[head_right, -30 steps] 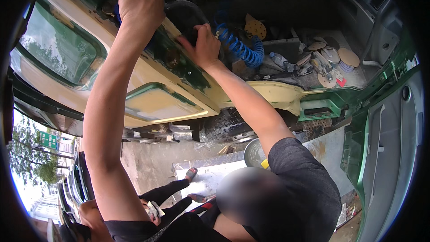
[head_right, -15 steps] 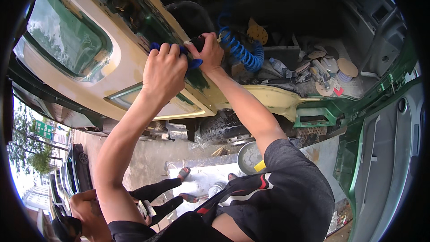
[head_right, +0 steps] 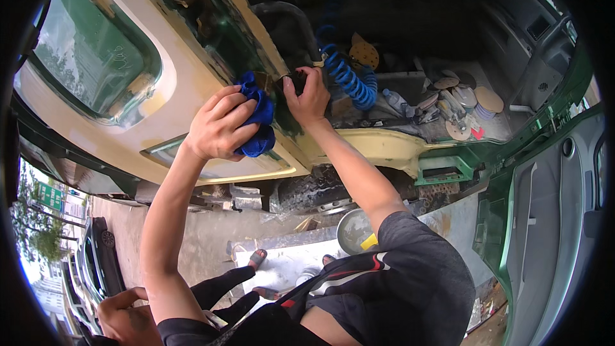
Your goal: The person rubs the side of a green truck with a sanding block and wipes the surface with a blue cloth after dipping it into a bucket of water.
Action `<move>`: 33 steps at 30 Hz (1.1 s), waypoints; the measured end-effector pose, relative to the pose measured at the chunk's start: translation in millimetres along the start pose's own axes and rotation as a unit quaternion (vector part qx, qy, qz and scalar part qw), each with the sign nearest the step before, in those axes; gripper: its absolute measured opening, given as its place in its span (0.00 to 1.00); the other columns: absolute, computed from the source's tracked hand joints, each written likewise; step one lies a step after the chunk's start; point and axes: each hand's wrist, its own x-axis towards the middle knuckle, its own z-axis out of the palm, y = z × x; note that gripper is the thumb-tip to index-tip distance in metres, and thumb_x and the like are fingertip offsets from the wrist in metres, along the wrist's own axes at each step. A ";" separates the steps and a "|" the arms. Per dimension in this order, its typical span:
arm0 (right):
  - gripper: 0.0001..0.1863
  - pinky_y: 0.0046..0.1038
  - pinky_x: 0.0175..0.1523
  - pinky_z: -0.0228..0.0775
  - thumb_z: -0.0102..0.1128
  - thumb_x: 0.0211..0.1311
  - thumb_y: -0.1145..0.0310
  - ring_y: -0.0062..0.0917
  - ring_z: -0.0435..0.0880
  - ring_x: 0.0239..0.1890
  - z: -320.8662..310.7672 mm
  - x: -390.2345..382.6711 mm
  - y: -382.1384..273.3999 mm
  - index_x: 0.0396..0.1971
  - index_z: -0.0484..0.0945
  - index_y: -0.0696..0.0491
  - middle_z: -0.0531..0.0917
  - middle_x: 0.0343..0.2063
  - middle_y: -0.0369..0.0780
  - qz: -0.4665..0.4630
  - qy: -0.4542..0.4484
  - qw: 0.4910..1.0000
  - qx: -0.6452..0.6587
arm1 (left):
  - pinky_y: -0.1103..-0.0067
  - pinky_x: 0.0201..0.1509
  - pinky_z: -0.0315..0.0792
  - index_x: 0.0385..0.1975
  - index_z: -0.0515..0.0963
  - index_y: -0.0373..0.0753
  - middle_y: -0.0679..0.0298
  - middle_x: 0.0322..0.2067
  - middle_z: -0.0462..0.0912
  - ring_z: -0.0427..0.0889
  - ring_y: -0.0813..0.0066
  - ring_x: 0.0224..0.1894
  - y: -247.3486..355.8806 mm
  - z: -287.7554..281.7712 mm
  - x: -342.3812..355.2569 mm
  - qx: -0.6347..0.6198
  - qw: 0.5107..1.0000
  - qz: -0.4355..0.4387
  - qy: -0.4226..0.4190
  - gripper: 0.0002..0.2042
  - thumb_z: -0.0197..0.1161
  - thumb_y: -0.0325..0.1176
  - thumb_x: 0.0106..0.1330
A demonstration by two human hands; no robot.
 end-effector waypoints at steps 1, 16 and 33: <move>0.21 0.41 0.37 0.73 0.71 0.60 0.57 0.45 0.81 0.35 -2.4 -2.0 8.3 0.43 0.73 0.54 0.78 0.36 0.44 -0.005 -0.008 1.000 -0.009 | 0.63 0.65 0.72 0.29 0.80 0.46 0.62 0.45 0.80 0.77 0.62 0.50 -2.2 6.8 -2.2 -0.001 1.000 0.010 0.022 0.24 0.67 0.45 0.25; 0.25 0.40 0.34 0.72 0.75 0.57 0.55 0.46 0.80 0.32 10.8 -15.4 30.0 0.41 0.70 0.55 0.77 0.34 0.46 -0.035 0.062 0.997 -0.017 | 0.68 0.53 0.78 0.26 0.78 0.45 0.60 0.40 0.81 0.80 0.59 0.42 -6.7 29.5 -6.8 -0.039 0.988 0.002 0.148 0.19 0.61 0.50 0.34; 0.22 0.40 0.35 0.73 0.74 0.58 0.57 0.45 0.81 0.33 24.0 52.7 -28.2 0.40 0.72 0.54 0.78 0.34 0.44 -0.057 0.094 0.994 -0.013 | 0.66 0.54 0.79 0.26 0.80 0.46 0.60 0.39 0.81 0.79 0.59 0.42 -3.4 30.0 -8.6 -0.026 0.988 -0.017 0.151 0.21 0.65 0.48 0.30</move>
